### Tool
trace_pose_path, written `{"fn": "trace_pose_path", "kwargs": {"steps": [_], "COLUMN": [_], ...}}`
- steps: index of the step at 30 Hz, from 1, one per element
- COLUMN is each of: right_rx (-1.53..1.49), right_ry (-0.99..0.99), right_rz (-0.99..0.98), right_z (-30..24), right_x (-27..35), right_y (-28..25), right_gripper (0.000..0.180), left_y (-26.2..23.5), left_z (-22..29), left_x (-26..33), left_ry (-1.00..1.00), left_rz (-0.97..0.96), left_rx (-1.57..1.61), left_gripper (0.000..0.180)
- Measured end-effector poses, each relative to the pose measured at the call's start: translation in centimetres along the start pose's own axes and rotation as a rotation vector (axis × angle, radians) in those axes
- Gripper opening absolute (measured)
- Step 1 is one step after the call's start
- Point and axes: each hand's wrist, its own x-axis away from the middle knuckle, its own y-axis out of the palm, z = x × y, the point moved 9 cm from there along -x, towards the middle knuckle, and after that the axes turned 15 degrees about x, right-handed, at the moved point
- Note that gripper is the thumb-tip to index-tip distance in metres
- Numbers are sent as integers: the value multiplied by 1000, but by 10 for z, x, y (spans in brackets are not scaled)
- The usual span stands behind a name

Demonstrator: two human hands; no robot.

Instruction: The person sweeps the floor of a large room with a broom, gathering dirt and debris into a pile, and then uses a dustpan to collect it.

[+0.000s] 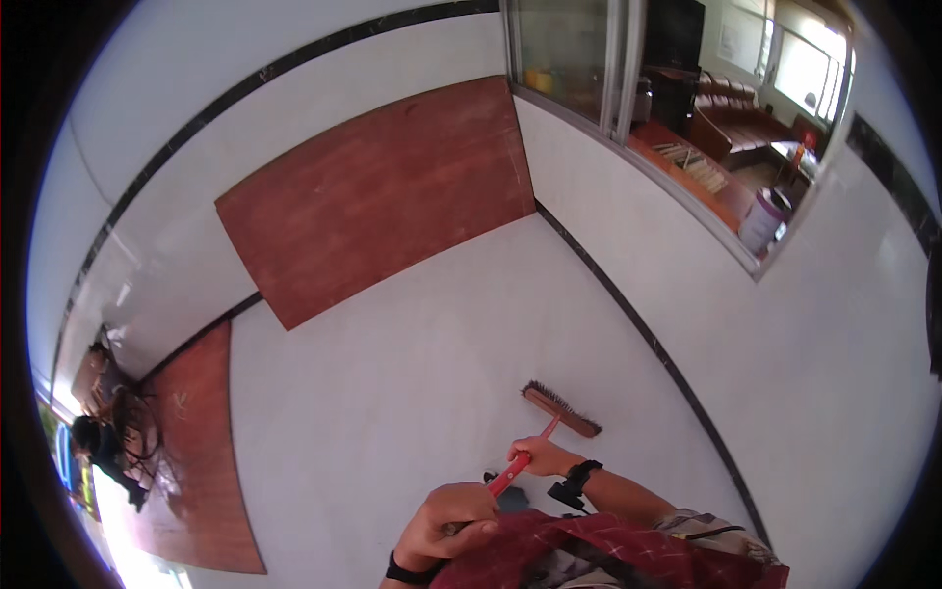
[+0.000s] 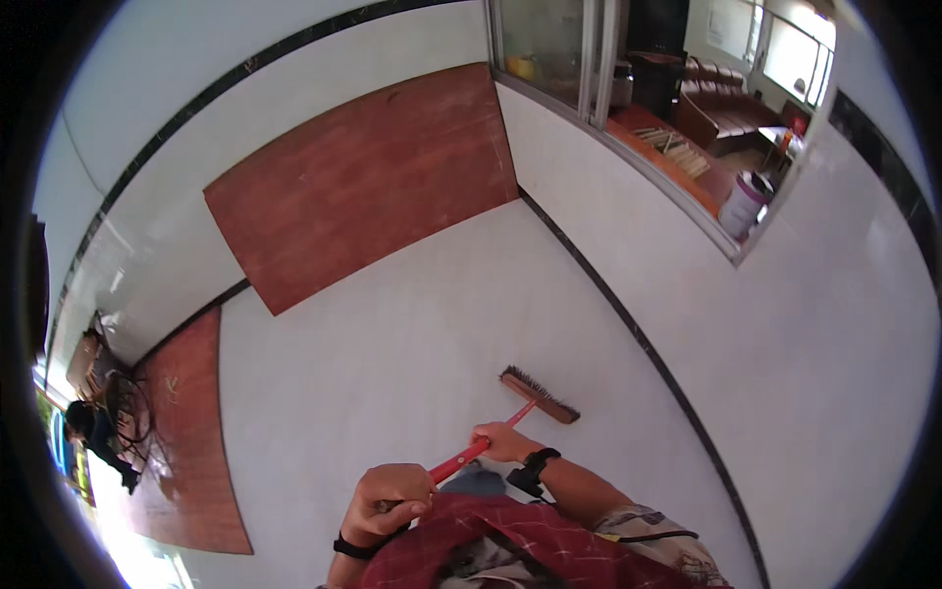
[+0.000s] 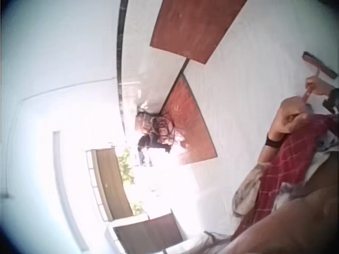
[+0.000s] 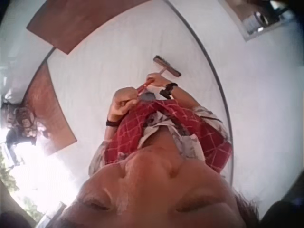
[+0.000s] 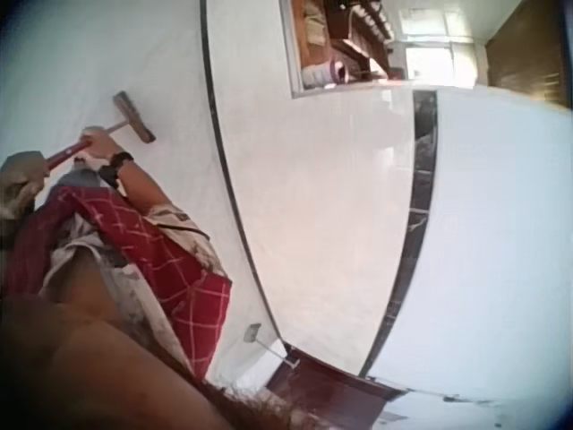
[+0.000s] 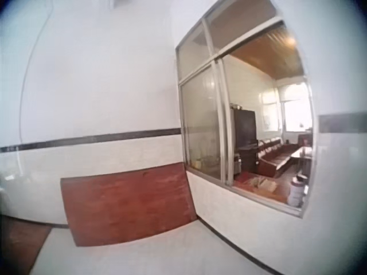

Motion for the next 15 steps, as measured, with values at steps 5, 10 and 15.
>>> {"fn": "trace_pose_path", "kwargs": {"steps": [5,10,15], "right_rx": [12,12,32], "right_ry": [23,83,124], "right_rz": [89,232,359], "right_z": [29,82,162], "right_x": [-74,-161,-252], "right_y": [-46,-106,-180], "right_gripper": [13,16,12], "left_y": [-83,-159,-236], "left_z": [-2,-24,-68], "left_x": [-78,-163,-256], "left_ry": [-99,-91,-11], "left_rz": [11,-16,18], "left_rx": [1,32,-9], "left_gripper": [13,7,5]}}
